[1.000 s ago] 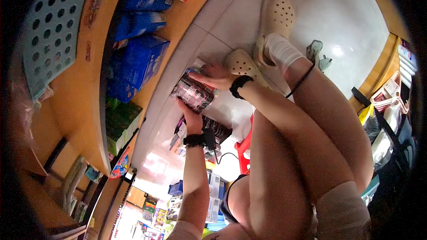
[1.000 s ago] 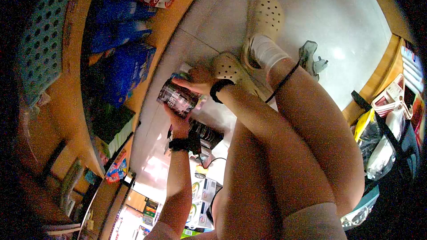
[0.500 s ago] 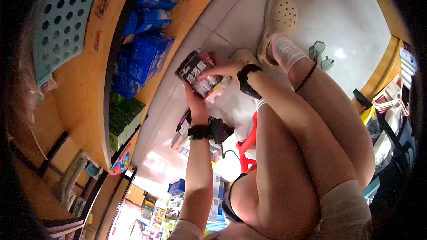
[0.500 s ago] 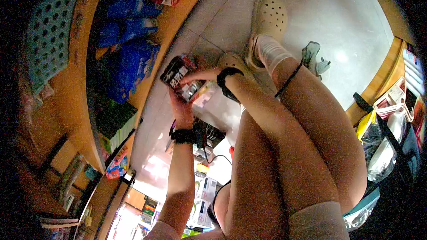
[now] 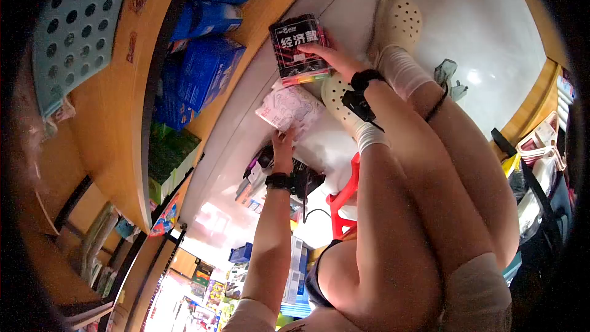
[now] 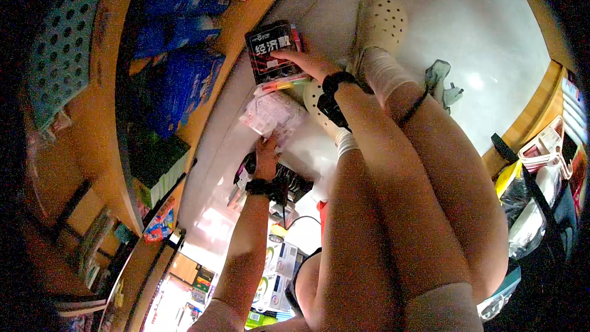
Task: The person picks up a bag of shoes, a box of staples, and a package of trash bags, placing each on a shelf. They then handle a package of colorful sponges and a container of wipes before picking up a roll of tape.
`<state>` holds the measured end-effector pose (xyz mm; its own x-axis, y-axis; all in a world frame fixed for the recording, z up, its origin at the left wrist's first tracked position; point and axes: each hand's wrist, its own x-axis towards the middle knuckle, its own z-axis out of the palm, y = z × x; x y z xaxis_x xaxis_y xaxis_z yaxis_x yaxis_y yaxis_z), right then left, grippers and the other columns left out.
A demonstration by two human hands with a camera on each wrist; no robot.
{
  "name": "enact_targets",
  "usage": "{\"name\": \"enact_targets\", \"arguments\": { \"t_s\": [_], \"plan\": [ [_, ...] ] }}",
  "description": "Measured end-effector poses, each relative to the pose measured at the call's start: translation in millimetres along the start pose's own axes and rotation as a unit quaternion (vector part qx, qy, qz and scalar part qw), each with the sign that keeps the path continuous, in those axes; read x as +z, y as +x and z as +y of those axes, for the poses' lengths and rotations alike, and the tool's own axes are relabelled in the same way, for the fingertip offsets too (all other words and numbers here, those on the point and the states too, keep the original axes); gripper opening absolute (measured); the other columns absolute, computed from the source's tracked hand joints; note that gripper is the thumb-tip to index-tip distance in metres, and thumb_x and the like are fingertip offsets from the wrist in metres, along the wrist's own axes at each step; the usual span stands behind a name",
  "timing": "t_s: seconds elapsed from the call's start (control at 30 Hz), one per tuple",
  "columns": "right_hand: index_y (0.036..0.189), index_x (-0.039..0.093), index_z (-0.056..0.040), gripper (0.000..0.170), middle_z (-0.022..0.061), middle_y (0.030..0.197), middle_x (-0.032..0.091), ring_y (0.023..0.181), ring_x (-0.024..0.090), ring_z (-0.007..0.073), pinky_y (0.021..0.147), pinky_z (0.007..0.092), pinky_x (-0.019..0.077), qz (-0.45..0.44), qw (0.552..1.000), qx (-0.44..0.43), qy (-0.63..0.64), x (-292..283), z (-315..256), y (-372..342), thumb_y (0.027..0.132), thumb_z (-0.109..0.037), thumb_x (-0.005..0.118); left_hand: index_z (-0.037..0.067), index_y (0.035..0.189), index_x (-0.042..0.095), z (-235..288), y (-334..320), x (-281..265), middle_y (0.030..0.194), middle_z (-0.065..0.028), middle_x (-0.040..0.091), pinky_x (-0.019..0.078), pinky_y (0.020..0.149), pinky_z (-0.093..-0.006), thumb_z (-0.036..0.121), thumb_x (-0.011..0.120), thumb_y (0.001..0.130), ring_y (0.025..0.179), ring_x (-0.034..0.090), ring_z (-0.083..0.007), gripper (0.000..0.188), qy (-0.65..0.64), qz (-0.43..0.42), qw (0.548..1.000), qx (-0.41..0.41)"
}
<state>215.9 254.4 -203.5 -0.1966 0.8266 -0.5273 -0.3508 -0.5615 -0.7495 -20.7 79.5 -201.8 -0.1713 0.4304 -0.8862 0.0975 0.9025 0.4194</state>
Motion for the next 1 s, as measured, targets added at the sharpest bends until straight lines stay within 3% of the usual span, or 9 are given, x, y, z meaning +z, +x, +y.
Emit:
{"name": "enact_targets", "arguments": {
  "t_s": [0.13, 0.33, 0.43, 0.6, 0.67, 0.8, 0.87, 0.93, 1.0],
  "plan": [
    [0.120, 0.047, -0.0026, 0.060, 0.0093, 0.105, 0.061, 0.096, 0.057, 0.0196, 0.086, 0.0315, 0.0441, 0.051, 0.998, -0.022, -0.008, 3.6, 1.4, -0.9, 0.072, -0.029, 0.072, 0.019, 0.124, 0.041, 8.9, 4.7, 11.9, 0.122, 0.0020, 0.048, 0.0413, 0.077, -0.0345, 0.034, 0.065, 0.081, 0.109, 0.045, -0.0146, 0.051, -0.125, 0.003, 0.991, -0.038],
    [0.120, 0.045, -0.0028, 0.061, 0.0064, 0.105, 0.061, 0.093, 0.059, 0.0170, 0.084, 0.0292, 0.0454, 0.050, 0.997, 0.007, 0.056, 9.4, -6.9, -7.0, 0.072, -0.026, 0.074, 0.016, 0.117, 0.047, 6.2, 15.8, 9.8, 0.112, 0.0026, 0.054, 0.0432, 0.070, -0.0274, 0.040, 0.070, 0.075, 0.090, 0.051, -0.0110, 0.053, -0.089, 0.001, 0.995, -0.044],
    [0.121, 0.045, -0.0049, 0.061, 0.0058, 0.106, 0.061, 0.095, 0.058, 0.0172, 0.086, 0.0300, 0.0440, 0.038, 0.998, 0.007, 0.051, 7.1, -7.5, -6.0, 0.072, -0.027, 0.074, 0.006, 0.107, 0.053, 16.3, 0.0, 18.7, 0.101, 0.0002, 0.060, 0.0462, 0.068, -0.0253, 0.020, 0.072, 0.077, 0.081, 0.057, -0.0115, 0.038, -0.126, 0.053, 0.990, 0.042],
    [0.121, 0.047, -0.0083, 0.064, 0.0056, 0.110, 0.060, 0.101, 0.055, 0.0183, 0.092, 0.0306, 0.0384, 0.055, 0.997, 0.055, -0.011, -1.7, -3.7, 0.2, 0.070, -0.037, 0.072, 0.000, 0.112, 0.050, 18.4, -14.8, 25.1, 0.107, -0.0066, 0.058, 0.0454, 0.081, -0.0287, 0.009, 0.073, 0.074, 0.093, 0.055, -0.0155, 0.046, -0.150, 0.114, 0.975, 0.118],
    [0.127, 0.046, -0.0109, 0.071, 0.0044, 0.121, 0.053, 0.109, 0.049, 0.0183, 0.094, 0.0307, 0.0362, -0.014, 0.992, 0.105, 0.075, -5.9, -6.7, 2.5, 0.068, -0.041, 0.071, 0.000, 0.114, 0.048, 13.5, -27.0, 11.6, 0.110, -0.0079, 0.057, 0.0447, 0.083, -0.0293, 0.008, 0.072, 0.073, 0.095, 0.054, -0.0160, 0.049, -0.175, 0.104, 0.969, 0.140],
    [0.139, 0.029, -0.0168, 0.079, 0.0048, 0.125, 0.048, 0.113, 0.046, 0.0192, 0.092, 0.0353, 0.0395, 0.004, 0.983, 0.139, 0.116, -7.8, 3.3, 8.9, 0.073, -0.034, 0.067, -0.001, 0.112, 0.049, 35.5, -106.9, -21.6, 0.110, -0.0098, 0.056, 0.0438, 0.085, -0.0326, 0.006, 0.071, 0.071, 0.098, 0.053, -0.0182, 0.047, -0.114, 0.129, 0.965, 0.196],
    [0.140, 0.026, -0.0157, 0.081, 0.0066, 0.125, 0.048, 0.112, 0.048, 0.0204, 0.091, 0.0362, 0.0396, 0.035, 0.983, 0.120, 0.133, -0.9, -13.5, -3.4, 0.073, -0.035, 0.067, -0.001, 0.117, 0.044, 50.0, -153.1, -44.6, 0.110, -0.0107, 0.056, 0.0438, 0.085, -0.0326, 0.004, 0.070, 0.072, 0.100, 0.053, -0.0189, 0.053, -0.037, 0.177, 0.970, 0.161],
    [0.134, 0.038, -0.0143, 0.071, 0.0066, 0.119, 0.052, 0.108, 0.050, 0.0213, 0.091, 0.0358, 0.0387, 0.086, 0.986, 0.129, 0.058, -8.9, -2.2, 5.8, 0.073, -0.036, 0.068, -0.001, 0.123, 0.037, 77.6, -197.5, -68.2, 0.109, -0.0115, 0.056, 0.0433, 0.087, -0.0323, 0.000, 0.067, 0.072, 0.101, 0.053, -0.0193, 0.059, -0.114, 0.165, 0.969, 0.145],
    [0.123, 0.050, -0.0116, 0.060, 0.0075, 0.117, 0.053, 0.109, 0.049, 0.0220, 0.092, 0.0349, 0.0374, 0.031, 0.985, 0.141, 0.091, -13.7, 0.8, 5.6, 0.073, -0.040, 0.067, 0.000, 0.128, 0.031, 75.7, -228.4, -97.9, 0.113, -0.0107, 0.054, 0.0429, 0.090, -0.0325, -0.004, 0.061, 0.073, 0.102, 0.052, -0.0192, 0.063, -0.191, 0.220, 0.933, 0.209]
  ]
}}
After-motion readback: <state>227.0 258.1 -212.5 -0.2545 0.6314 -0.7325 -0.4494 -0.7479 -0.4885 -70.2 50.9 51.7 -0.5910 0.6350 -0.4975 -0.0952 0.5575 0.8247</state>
